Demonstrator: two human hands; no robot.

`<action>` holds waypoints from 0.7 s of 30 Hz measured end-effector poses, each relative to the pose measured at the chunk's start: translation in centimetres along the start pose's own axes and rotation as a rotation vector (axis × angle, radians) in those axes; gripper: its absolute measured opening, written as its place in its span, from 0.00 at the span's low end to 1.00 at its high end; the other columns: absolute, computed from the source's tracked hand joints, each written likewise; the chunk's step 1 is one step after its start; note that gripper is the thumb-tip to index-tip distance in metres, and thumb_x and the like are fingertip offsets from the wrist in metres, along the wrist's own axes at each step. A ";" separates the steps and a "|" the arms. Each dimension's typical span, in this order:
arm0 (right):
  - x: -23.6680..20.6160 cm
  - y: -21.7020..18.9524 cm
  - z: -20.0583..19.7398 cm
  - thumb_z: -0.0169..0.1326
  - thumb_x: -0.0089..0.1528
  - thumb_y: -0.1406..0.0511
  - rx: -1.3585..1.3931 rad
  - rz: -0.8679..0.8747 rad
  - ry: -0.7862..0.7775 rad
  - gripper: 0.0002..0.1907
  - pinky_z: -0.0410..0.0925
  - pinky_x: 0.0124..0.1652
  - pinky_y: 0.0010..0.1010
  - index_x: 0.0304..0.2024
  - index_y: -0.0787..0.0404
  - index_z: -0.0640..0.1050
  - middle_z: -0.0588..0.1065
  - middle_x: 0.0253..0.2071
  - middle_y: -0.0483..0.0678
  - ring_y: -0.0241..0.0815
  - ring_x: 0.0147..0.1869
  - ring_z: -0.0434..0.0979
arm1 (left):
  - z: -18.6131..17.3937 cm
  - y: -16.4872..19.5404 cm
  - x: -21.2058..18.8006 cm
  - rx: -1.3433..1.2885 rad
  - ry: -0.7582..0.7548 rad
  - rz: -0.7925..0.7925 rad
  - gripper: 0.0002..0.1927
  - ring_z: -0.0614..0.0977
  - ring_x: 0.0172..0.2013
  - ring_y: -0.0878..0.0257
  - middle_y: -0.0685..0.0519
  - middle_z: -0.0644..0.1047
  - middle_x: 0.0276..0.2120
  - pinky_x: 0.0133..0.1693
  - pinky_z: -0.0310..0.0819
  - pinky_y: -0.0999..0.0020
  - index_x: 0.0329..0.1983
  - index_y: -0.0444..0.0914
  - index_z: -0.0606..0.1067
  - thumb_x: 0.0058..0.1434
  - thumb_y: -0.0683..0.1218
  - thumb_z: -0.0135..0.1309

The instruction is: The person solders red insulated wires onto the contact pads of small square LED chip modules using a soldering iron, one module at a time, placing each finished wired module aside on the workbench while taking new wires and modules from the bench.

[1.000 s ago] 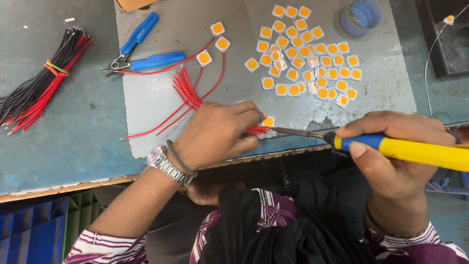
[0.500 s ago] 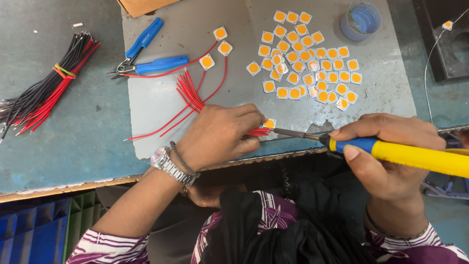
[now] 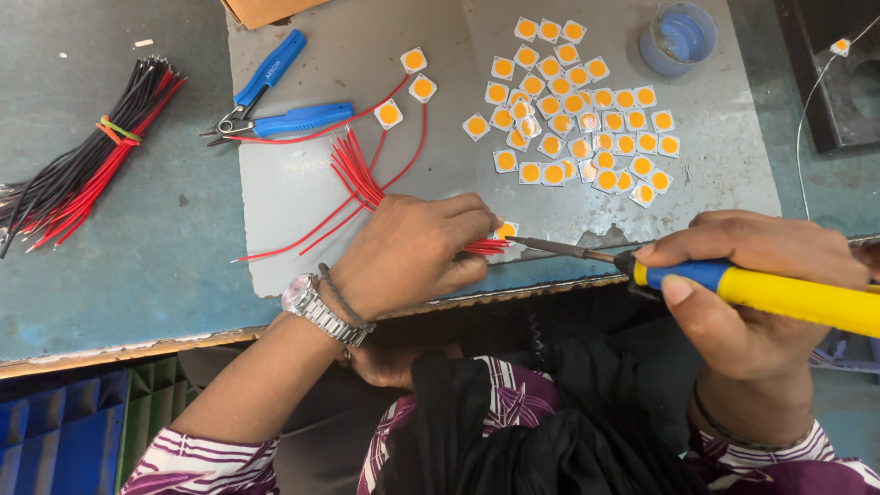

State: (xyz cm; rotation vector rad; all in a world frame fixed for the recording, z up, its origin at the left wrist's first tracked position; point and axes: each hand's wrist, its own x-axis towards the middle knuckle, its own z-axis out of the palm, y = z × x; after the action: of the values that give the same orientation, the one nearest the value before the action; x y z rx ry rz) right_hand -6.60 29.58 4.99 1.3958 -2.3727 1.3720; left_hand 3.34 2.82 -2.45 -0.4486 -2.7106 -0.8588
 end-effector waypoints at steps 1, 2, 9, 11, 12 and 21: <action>0.0 0.0 0.0 0.56 0.56 0.64 -0.003 0.007 -0.001 0.12 0.68 0.28 0.20 0.34 0.69 0.79 0.79 0.30 0.51 0.37 0.27 0.78 | 0.0 0.0 0.0 -0.003 0.007 0.005 0.15 0.82 0.32 0.55 0.55 0.79 0.38 0.30 0.73 0.58 0.43 0.37 0.79 0.53 0.46 0.60; -0.1 0.0 0.0 0.55 0.56 0.64 -0.009 0.005 -0.006 0.11 0.68 0.29 0.20 0.34 0.69 0.79 0.79 0.30 0.50 0.37 0.26 0.78 | 0.0 0.0 0.1 -0.003 0.010 0.008 0.14 0.82 0.32 0.55 0.55 0.79 0.38 0.30 0.73 0.58 0.43 0.37 0.79 0.53 0.46 0.60; -0.3 -0.1 0.1 0.56 0.57 0.64 -0.012 -0.001 -0.014 0.11 0.68 0.30 0.20 0.35 0.68 0.79 0.79 0.29 0.50 0.36 0.26 0.79 | -0.1 0.0 0.0 -0.005 0.005 0.005 0.14 0.82 0.32 0.55 0.55 0.79 0.37 0.30 0.72 0.59 0.42 0.37 0.79 0.54 0.46 0.60; 0.0 -0.1 0.1 0.56 0.55 0.65 -0.021 0.017 -0.022 0.11 0.67 0.27 0.20 0.33 0.69 0.80 0.79 0.28 0.50 0.37 0.25 0.78 | -0.1 0.1 0.0 -0.005 0.005 0.004 0.14 0.82 0.32 0.55 0.55 0.79 0.37 0.30 0.72 0.58 0.42 0.37 0.79 0.54 0.46 0.59; 0.2 -0.1 0.1 0.56 0.55 0.65 -0.019 0.012 -0.028 0.11 0.67 0.27 0.20 0.33 0.69 0.80 0.79 0.28 0.50 0.37 0.25 0.78 | -0.1 0.1 0.0 -0.005 0.005 0.003 0.14 0.82 0.31 0.55 0.55 0.79 0.37 0.30 0.72 0.58 0.42 0.37 0.79 0.54 0.46 0.60; -1.7 1.9 -0.9 0.57 0.55 0.65 0.007 0.060 0.010 0.13 0.68 0.29 0.21 0.36 0.70 0.80 0.78 0.28 0.51 0.37 0.30 0.76 | 0.0 0.0 0.0 -0.014 0.018 -0.003 0.14 0.82 0.32 0.54 0.55 0.79 0.37 0.30 0.73 0.58 0.42 0.38 0.79 0.54 0.46 0.59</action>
State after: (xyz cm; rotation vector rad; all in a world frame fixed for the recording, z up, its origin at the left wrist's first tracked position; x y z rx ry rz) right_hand -7.31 31.74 3.48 1.3263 -2.4252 1.3988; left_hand 3.37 2.84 -2.50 -0.4376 -2.6914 -0.8792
